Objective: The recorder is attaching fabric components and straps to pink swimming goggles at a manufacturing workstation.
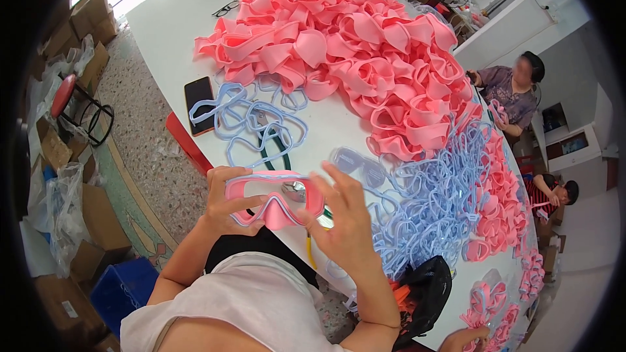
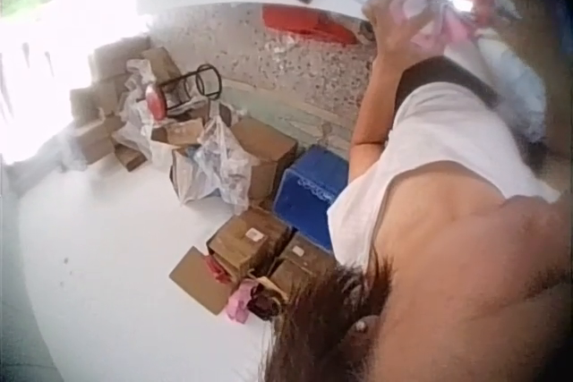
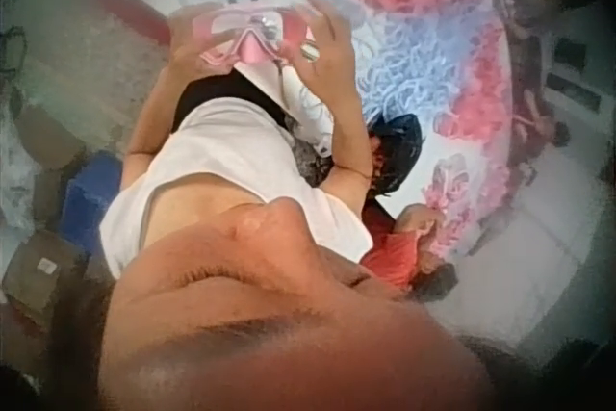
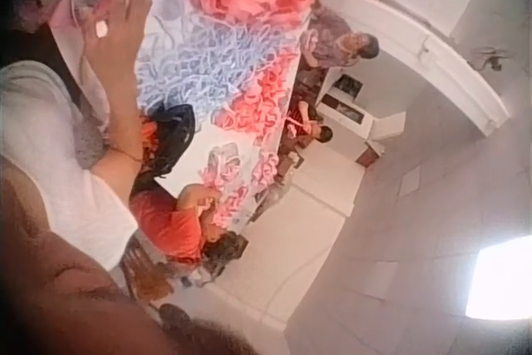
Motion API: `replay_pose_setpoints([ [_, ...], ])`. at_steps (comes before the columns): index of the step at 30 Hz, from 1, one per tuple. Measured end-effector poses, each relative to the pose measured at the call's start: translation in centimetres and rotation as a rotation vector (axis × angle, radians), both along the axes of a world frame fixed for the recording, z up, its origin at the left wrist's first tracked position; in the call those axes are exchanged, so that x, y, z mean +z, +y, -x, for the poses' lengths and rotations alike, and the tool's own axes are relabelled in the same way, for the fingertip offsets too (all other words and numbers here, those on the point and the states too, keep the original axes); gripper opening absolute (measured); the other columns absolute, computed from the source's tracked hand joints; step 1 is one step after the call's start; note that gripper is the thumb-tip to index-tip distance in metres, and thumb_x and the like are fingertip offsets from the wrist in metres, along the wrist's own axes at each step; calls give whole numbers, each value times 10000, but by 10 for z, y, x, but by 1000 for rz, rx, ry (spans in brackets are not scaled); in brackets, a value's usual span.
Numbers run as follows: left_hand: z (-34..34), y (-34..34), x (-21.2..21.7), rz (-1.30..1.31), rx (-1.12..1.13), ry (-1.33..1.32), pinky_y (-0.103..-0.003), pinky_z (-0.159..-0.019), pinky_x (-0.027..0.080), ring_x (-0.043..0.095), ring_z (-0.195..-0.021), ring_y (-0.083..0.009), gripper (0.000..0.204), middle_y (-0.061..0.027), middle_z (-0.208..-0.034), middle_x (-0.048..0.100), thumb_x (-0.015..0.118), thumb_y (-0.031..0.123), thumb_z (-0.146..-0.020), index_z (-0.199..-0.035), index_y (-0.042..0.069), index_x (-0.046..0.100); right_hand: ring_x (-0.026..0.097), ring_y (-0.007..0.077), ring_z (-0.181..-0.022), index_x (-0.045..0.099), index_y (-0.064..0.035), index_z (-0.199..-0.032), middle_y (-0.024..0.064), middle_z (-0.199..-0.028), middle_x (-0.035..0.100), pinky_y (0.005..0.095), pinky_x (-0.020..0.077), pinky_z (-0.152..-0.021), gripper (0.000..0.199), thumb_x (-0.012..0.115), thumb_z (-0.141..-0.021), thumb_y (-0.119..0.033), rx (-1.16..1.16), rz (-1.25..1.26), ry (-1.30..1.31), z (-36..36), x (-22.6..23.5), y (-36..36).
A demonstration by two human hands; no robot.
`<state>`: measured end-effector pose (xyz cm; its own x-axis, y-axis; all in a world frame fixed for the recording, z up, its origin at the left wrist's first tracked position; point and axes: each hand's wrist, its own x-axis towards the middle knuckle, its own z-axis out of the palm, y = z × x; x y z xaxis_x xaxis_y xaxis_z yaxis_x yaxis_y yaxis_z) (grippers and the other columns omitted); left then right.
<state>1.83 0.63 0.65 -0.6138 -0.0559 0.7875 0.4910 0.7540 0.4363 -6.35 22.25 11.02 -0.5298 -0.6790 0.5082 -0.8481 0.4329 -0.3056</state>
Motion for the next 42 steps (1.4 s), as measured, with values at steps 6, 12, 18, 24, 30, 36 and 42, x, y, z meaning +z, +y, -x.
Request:
replay_pose_setpoints([
  [6,5,1,-1,-35,5,17,-381,-868,370,540,-1029,-279,520,-141,-1164,588,825,323,-525,-1005,173,691,632,245,-986,559,6,-1244,140,-1167,578,317,523,-825,402,662,-869,-96,-92,327,-825,0,-27,13],
  [12,13,7,-8,68,20,85,-413,-864,398,538,-1017,-287,619,-134,-1174,583,823,381,-596,-1113,129,595,612,148,-955,573,34,-1195,92,-1089,595,271,527,-807,310,606,-890,-2,-95,392,-958,13,-42,21],
  [18,22,10,-16,65,35,16,-430,-876,407,529,-1043,-306,636,-156,-1168,578,797,418,-651,-1148,92,571,632,141,-889,630,-11,-1134,77,-1003,659,294,532,-752,234,622,-912,-85,-202,291,-810,27,-50,36],
  [24,26,3,-28,-286,122,-92,-441,-942,400,514,-1094,-323,631,-189,-1176,563,708,426,-761,-1204,12,535,620,342,-888,647,-12,-1046,152,-938,653,419,503,-764,222,643,-826,-47,-659,-46,-268,82,-80,114],
  [30,23,-1,-30,-319,143,-153,-435,-955,396,504,-1105,-319,638,-189,-1182,561,694,440,-772,-1207,1,533,574,314,-1006,655,-18,-1046,117,-1032,645,405,484,-857,277,689,-774,-60,-501,-176,-143,110,-106,97],
  [36,18,-6,-27,-275,160,-162,-431,-943,399,508,-1084,-318,646,-193,-1177,562,695,449,-778,-1208,-3,529,576,301,-1001,652,-28,-1017,110,-1026,629,408,475,-856,298,724,-742,-116,-385,-361,-26,137,-128,70],
  [42,17,-12,-25,-233,74,-134,-420,-928,394,514,-1071,-313,731,-179,-1198,552,789,413,-704,-1239,9,499,577,320,-991,639,-20,-955,134,-969,622,426,475,-850,254,722,-733,-112,-398,-431,-59,148,-124,69],
])
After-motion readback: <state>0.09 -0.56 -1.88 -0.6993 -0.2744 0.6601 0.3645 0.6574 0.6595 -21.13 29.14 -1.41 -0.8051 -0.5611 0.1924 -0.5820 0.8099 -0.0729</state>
